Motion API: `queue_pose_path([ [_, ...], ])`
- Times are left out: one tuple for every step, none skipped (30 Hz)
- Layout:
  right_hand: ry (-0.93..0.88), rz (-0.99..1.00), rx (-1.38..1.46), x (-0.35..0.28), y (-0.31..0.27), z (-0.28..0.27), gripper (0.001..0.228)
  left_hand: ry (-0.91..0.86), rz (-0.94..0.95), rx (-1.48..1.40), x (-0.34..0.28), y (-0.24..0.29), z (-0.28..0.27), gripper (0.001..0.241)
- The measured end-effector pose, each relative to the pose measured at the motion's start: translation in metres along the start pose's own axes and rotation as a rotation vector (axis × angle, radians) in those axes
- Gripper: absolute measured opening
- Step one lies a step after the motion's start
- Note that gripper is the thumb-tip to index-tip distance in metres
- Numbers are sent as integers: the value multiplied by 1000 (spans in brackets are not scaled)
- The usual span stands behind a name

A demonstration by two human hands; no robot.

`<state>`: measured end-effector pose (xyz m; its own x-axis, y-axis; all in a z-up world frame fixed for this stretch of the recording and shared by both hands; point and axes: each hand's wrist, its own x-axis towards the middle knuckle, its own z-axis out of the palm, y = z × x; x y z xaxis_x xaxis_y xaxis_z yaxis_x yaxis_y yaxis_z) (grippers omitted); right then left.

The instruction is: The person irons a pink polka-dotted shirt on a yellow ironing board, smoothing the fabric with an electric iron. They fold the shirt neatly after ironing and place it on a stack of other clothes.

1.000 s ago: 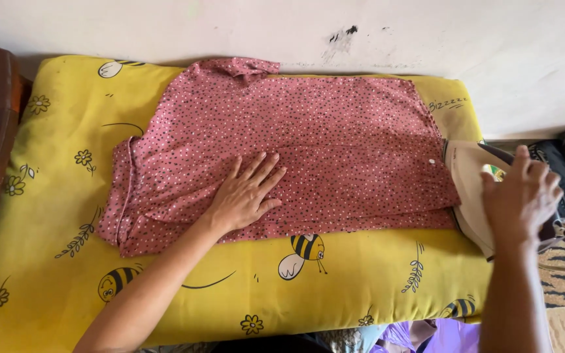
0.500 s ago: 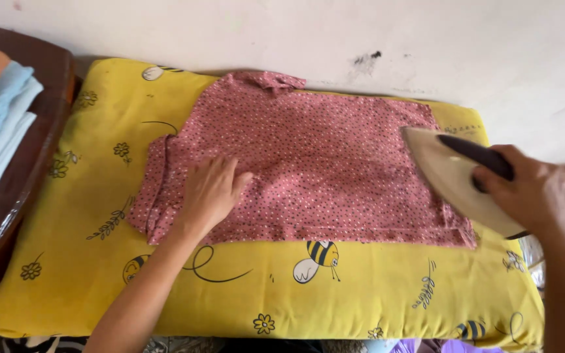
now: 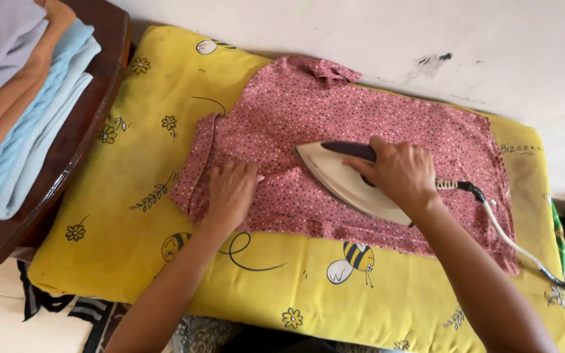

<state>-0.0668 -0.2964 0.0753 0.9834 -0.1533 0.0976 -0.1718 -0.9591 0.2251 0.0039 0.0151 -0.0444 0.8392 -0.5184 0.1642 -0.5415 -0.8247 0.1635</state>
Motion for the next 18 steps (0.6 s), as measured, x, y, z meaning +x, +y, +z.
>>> queue_pose_path([
  [3,-5,-3,-8,6,1,60,4,-5,-2,-1,-2,7,21],
  [3,-119,21,-15,12,1,56,5,4,0,-1,-3,13,21],
  [4,-232,44,-22,18,2,54,6,13,2,-2,-5,20,22],
  [0,-238,40,-24,22,6,54,5,7,-3,-1,-4,19,22],
  [27,-220,67,-26,27,10,54,25,8,-5,0,-4,19,23],
  [52,-200,96,-31,31,14,54,43,11,-5,-1,-3,18,23],
  [46,-204,95,-24,26,15,54,38,8,-9,-2,-2,16,23],
  [51,-68,30,-17,22,15,60,57,7,-21,-2,-1,13,24],
  [57,68,-34,-11,19,16,68,76,6,-32,-2,1,10,25],
  [56,70,-32,-11,19,14,68,74,8,-30,-3,0,12,25],
  [23,66,-30,-11,18,12,65,89,7,-50,-3,-2,14,27],
  [-8,61,-30,-9,18,9,63,107,4,-69,-2,-3,15,28],
  [-6,62,-29,-17,20,5,63,109,5,-67,-5,-5,6,28],
  [-47,-12,16,-25,21,1,58,63,25,-147,-8,-8,-3,28],
  [-88,-87,61,-32,22,-2,55,17,45,-226,-10,-11,-12,28],
  [-84,-89,59,-38,16,-6,55,22,44,-225,-11,-20,-7,28],
  [-61,-119,43,-43,9,-10,54,-12,40,-240,-12,-30,-2,21],
  [-44,-145,25,-51,3,-12,53,-52,39,-257,-15,-37,5,26],
])
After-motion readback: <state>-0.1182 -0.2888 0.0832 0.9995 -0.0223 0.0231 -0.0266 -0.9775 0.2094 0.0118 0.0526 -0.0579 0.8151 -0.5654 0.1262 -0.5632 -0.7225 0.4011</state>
